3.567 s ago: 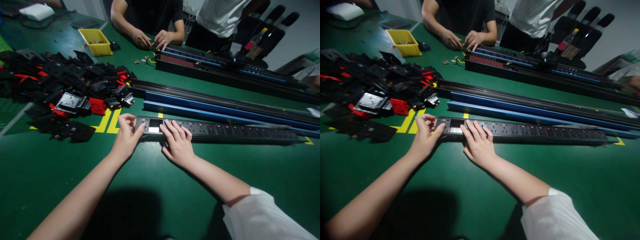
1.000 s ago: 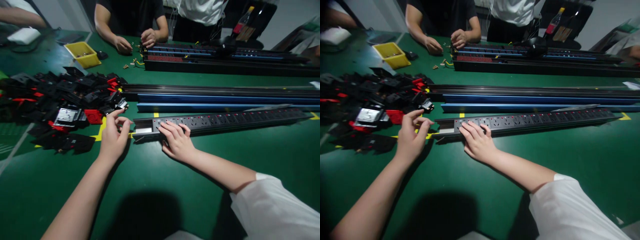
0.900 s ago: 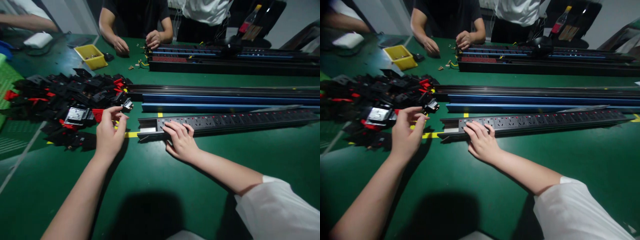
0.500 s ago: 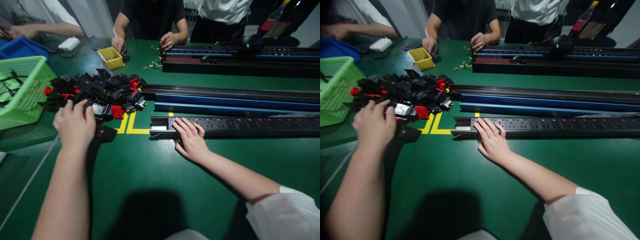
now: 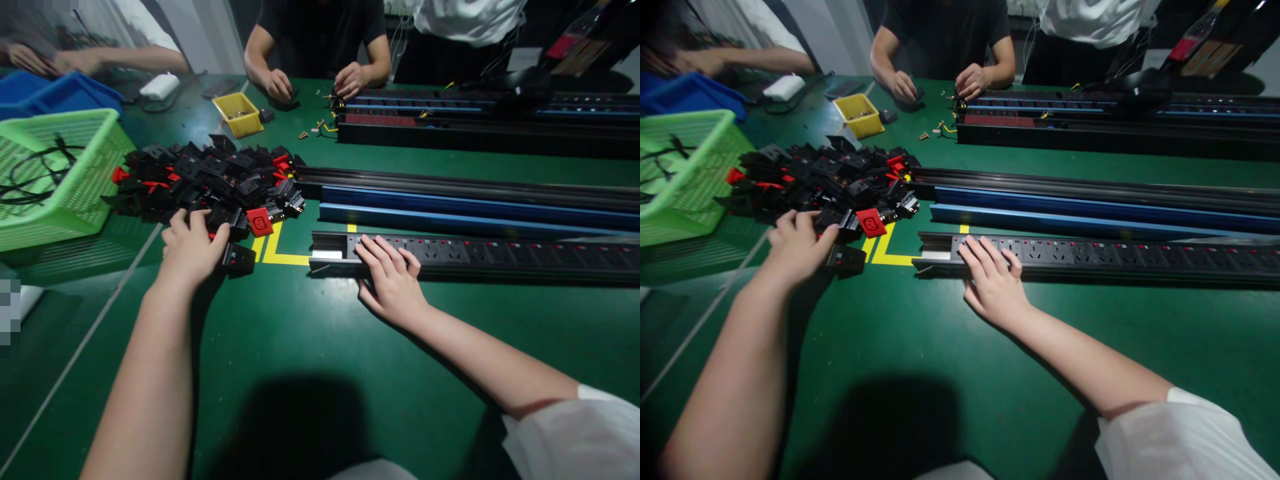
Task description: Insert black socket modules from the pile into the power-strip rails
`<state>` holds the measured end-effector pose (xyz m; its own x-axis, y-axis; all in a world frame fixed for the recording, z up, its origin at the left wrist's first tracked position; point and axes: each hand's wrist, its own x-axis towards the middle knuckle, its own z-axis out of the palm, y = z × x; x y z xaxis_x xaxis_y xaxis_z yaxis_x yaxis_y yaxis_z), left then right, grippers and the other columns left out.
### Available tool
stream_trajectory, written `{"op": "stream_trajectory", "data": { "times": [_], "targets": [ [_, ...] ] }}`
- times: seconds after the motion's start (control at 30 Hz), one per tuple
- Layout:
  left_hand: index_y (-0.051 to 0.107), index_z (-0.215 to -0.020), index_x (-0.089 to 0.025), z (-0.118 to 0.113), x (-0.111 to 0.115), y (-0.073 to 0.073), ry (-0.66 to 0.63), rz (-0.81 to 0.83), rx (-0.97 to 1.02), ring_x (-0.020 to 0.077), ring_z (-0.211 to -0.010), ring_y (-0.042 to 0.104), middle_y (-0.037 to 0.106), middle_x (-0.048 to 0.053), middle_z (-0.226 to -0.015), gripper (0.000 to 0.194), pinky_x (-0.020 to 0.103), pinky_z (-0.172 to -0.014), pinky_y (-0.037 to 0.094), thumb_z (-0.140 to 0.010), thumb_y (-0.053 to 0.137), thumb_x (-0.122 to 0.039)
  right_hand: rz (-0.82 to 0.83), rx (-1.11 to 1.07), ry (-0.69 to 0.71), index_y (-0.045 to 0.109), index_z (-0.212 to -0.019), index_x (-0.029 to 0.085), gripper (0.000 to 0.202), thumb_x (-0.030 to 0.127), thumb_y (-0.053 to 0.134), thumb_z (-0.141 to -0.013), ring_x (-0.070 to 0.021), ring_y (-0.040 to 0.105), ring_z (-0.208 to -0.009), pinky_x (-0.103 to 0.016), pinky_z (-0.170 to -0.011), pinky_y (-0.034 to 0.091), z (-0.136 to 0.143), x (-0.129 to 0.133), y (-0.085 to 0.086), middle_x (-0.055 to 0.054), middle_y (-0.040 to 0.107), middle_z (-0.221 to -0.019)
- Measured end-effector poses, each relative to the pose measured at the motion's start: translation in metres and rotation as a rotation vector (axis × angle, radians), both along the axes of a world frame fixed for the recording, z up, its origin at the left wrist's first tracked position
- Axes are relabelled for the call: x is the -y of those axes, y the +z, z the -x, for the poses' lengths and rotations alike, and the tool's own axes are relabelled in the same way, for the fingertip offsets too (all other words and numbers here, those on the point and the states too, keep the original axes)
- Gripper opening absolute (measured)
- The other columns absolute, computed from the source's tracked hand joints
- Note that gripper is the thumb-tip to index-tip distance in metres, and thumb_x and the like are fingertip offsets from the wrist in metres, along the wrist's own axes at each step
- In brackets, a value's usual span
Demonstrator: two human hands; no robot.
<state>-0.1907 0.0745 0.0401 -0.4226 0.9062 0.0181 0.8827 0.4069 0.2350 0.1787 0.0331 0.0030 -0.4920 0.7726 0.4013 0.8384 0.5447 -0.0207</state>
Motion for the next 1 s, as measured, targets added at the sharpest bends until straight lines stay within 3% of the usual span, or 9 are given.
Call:
{"op": "stream_trajectory", "data": {
  "times": [0.17, 0.3, 0.5, 0.6, 0.7, 0.83, 1.0],
  "targets": [
    [0.035, -0.151, -0.012, -0.014, -0.002, 0.0, -0.001, 0.064, 0.02, 0.0516, -0.145, 0.026, 0.018, 0.029, -0.16, 0.072, 0.059, -0.113, 0.029, -0.093, 0.039, -0.056, -0.002, 0.003, -0.005, 0.036, -0.153, 0.021, 0.066, 0.034, 0.056, -0.091, -0.0221, 0.033, -0.147, -0.042, -0.116, 0.015, 0.0, 0.0, 0.0, -0.004, 0.039, -0.16],
    [0.033, -0.151, -0.009, -0.025, -0.002, 0.002, 0.008, 0.091, 0.024, 0.0524, -0.143, 0.027, 0.019, 0.032, -0.16, 0.073, 0.061, -0.11, 0.031, -0.094, 0.035, -0.055, -0.003, 0.003, -0.004, 0.036, -0.153, 0.021, 0.066, 0.033, 0.056, -0.091, -0.0225, 0.033, -0.147, -0.042, -0.116, 0.015, 0.0, 0.0, -0.001, -0.005, 0.04, -0.16],
    [0.038, -0.151, -0.016, -0.024, 0.005, 0.022, 0.016, 0.156, -0.019, 0.0523, -0.142, 0.031, 0.024, 0.029, -0.16, 0.081, 0.065, -0.107, 0.034, -0.089, 0.038, -0.068, 0.003, -0.004, 0.004, 0.037, -0.153, 0.021, 0.066, 0.033, 0.057, -0.091, -0.0236, 0.034, -0.147, -0.042, -0.116, 0.014, 0.0, -0.001, -0.001, -0.006, 0.04, -0.16],
    [0.043, -0.148, -0.016, -0.022, 0.009, 0.036, -0.084, 0.158, -0.106, 0.0489, -0.14, 0.035, 0.035, 0.025, -0.156, 0.079, 0.062, -0.108, 0.034, -0.089, 0.039, -0.069, -0.001, -0.001, 0.006, 0.037, -0.153, 0.021, 0.067, 0.033, 0.057, -0.091, -0.0238, 0.034, -0.147, -0.042, -0.116, 0.015, 0.0, -0.001, -0.002, -0.006, 0.04, -0.16],
    [0.057, -0.135, -0.024, -0.024, 0.015, 0.044, -0.253, 0.168, -0.188, 0.0445, -0.133, 0.043, 0.052, 0.017, -0.143, 0.068, 0.06, -0.105, 0.034, -0.086, 0.046, -0.069, -0.004, 0.007, 0.001, 0.037, -0.153, 0.021, 0.065, 0.033, 0.055, -0.091, -0.0238, 0.034, -0.147, -0.043, -0.115, 0.015, 0.0, 0.0, -0.002, -0.006, 0.04, -0.16],
    [0.069, -0.108, -0.024, -0.031, 0.022, 0.043, -0.356, 0.223, -0.214, 0.0435, -0.121, 0.049, 0.063, 0.014, -0.119, 0.058, 0.056, -0.102, 0.033, -0.069, 0.07, -0.066, -0.006, 0.013, -0.002, 0.037, -0.153, 0.021, 0.064, 0.033, 0.054, -0.092, -0.0231, 0.033, -0.148, -0.042, -0.115, 0.015, 0.0, 0.0, -0.001, -0.006, 0.04, -0.16],
    [0.065, -0.105, -0.019, -0.038, 0.023, 0.038, -0.402, 0.299, -0.236, 0.0416, -0.117, 0.049, 0.063, 0.016, -0.114, 0.055, 0.054, -0.101, 0.033, -0.062, 0.078, -0.051, 0.007, 0.008, 0.004, 0.037, -0.153, 0.021, 0.066, 0.033, 0.056, -0.091, -0.0241, 0.034, -0.147, -0.042, -0.115, 0.015, 0.0, -0.001, 0.001, -0.007, 0.04, -0.16]
  ]
}}
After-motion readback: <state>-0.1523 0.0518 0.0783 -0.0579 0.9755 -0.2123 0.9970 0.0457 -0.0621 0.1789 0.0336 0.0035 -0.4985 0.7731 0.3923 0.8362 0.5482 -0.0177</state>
